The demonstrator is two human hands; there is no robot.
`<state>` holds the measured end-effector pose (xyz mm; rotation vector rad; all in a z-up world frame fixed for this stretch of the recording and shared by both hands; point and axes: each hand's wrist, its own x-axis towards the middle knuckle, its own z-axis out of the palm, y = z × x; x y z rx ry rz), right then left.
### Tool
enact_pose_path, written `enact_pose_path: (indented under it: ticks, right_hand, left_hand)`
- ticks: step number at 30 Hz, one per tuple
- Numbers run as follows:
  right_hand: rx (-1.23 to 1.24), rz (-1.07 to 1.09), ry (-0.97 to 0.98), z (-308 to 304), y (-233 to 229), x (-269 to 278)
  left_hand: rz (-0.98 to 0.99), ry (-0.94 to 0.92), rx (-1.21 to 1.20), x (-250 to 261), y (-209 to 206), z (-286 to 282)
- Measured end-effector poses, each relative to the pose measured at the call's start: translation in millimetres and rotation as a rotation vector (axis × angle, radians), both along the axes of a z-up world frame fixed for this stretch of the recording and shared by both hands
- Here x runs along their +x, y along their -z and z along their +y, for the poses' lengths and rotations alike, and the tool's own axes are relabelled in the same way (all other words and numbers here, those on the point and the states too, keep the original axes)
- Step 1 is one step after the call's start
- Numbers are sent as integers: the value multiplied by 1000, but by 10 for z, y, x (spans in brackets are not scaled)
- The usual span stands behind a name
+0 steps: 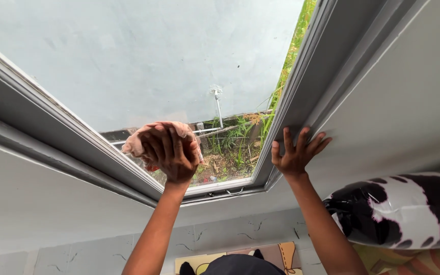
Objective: The person wipes the glass and frame of a skylight window using a cloth. They repeatedly rub the surface and edges of the window from a standing position, focusing on the upper frame and glass area.
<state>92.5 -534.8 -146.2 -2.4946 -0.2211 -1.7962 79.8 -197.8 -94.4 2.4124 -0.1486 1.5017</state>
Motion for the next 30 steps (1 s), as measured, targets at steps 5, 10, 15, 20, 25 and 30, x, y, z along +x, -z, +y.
enact_pose_path:
  ticks: [5, 10, 15, 20, 25, 30]
  right_hand:
    - [-12, 5, -15, -19, 29, -10]
    - [-29, 10, -49, -31, -4, -38]
    - [-53, 56, -75, -63, -7, -89]
    - [-76, 79, -92, -108, 15, -103]
    - [-78, 105, -108, -132, 41, -102]
    - [-73, 117, -128, -139, 43, -116]
  left_hand:
    - [-110, 13, 9, 127, 10, -278]
    - [-251, -4, 125, 273, -70, -599]
    - [-222, 51, 269, 230, -389, -1067]
    - [-286, 66, 152, 149, -913, -1547]
    - [-389, 26, 51, 164, -1169, -1853]
    - [-367, 99, 33, 69, -1094, -1903]
